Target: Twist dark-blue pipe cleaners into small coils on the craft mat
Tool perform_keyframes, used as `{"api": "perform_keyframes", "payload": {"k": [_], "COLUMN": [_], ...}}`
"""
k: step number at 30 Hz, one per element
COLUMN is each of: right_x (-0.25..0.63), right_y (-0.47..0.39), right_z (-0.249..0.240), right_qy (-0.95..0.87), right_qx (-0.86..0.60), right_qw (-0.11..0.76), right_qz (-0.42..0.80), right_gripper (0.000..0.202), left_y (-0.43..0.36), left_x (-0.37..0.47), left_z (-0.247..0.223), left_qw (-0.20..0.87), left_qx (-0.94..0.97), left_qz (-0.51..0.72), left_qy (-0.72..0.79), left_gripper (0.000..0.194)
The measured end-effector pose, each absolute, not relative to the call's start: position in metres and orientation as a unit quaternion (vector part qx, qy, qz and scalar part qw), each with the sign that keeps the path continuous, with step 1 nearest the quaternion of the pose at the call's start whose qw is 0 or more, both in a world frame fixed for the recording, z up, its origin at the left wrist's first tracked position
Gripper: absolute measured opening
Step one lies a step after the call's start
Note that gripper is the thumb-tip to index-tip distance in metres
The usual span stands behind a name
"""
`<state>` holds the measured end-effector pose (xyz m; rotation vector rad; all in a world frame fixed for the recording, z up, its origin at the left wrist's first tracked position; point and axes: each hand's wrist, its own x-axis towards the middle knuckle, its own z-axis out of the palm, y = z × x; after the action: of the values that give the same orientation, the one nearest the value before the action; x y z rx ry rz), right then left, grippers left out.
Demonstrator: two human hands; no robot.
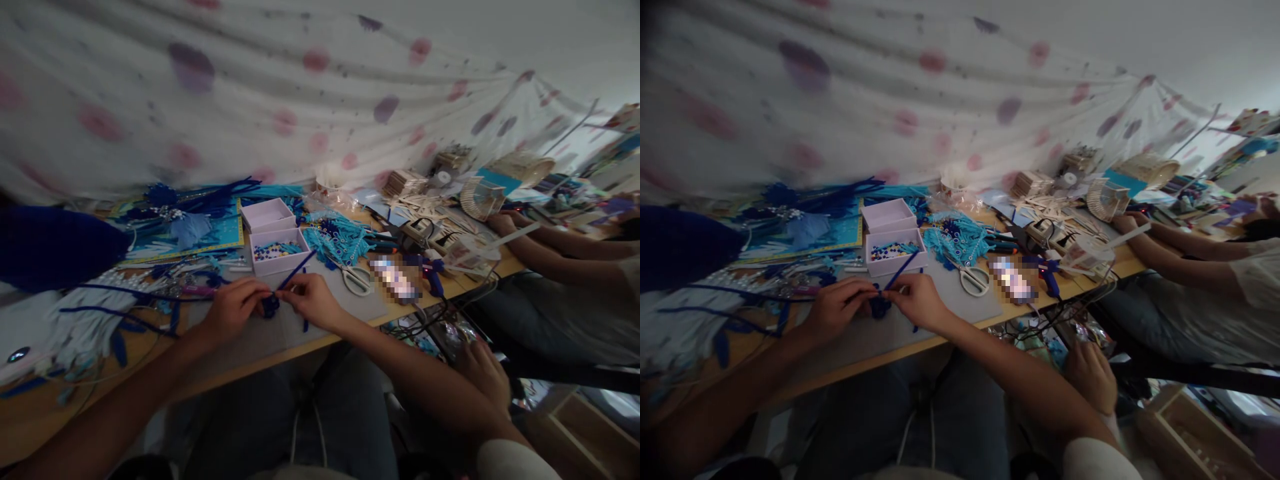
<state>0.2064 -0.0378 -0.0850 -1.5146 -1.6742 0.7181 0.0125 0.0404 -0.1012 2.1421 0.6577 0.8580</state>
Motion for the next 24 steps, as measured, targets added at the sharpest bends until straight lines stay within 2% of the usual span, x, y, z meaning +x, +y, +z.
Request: {"api": "perform_keyframes", "payload": {"k": [3, 5, 6, 7, 9, 12, 15, 17, 20, 22, 24], "right_x": [0.218, 0.223, 0.223, 0.222, 0.218, 0.207, 0.198, 0.194, 0.198, 0.208, 0.220], "right_y": [-0.044, -0.048, -0.049, -0.049, -0.048, -0.042, -0.038, -0.038, -0.039, -0.039, -0.038], "right_z": [-0.084, -0.086, -0.089, -0.091, -0.096, -0.099, -0.095, -0.094, -0.095, -0.095, -0.095], "right_qy": [-0.852, -0.904, -0.907, -0.899, -0.841, -0.637, -0.446, -0.394, -0.458, -0.592, -0.752], "right_qx": [-0.463, -0.372, -0.359, -0.373, -0.462, -0.594, -0.570, -0.533, -0.534, -0.537, -0.495], "right_qw": [0.244, 0.177, 0.174, 0.191, 0.277, 0.433, 0.480, 0.483, 0.487, 0.466, 0.394], "right_qz": [-0.016, -0.117, -0.134, -0.125, -0.039, 0.229, 0.497, 0.573, 0.518, 0.379, 0.186], "right_gripper": [0.020, 0.023, 0.024, 0.024, 0.020, 0.021, 0.033, 0.035, 0.029, 0.021, 0.018], "left_y": [0.041, 0.044, 0.045, 0.046, 0.045, 0.043, 0.044, 0.046, 0.047, 0.046, 0.045], "left_x": [0.017, 0.018, 0.018, 0.018, 0.017, 0.014, 0.008, 0.004, 0.005, 0.008, 0.013], "left_z": [-0.097, -0.098, -0.099, -0.100, -0.103, -0.107, -0.112, -0.115, -0.114, -0.110, -0.105], "left_qw": [0.525, 0.601, 0.618, 0.619, 0.567, 0.362, 0.168, 0.112, 0.146, 0.251, 0.394], "left_qx": [0.763, 0.723, 0.715, 0.715, 0.745, 0.835, 0.893, 0.904, 0.899, 0.878, 0.835], "left_qz": [0.213, 0.133, 0.112, 0.111, 0.181, 0.341, 0.396, 0.400, 0.400, 0.378, 0.310], "left_qy": [0.311, 0.313, 0.309, 0.306, 0.301, 0.237, 0.136, 0.101, 0.102, 0.150, 0.227], "left_gripper": [0.026, 0.032, 0.035, 0.036, 0.032, 0.023, 0.023, 0.023, 0.024, 0.025, 0.022]}}
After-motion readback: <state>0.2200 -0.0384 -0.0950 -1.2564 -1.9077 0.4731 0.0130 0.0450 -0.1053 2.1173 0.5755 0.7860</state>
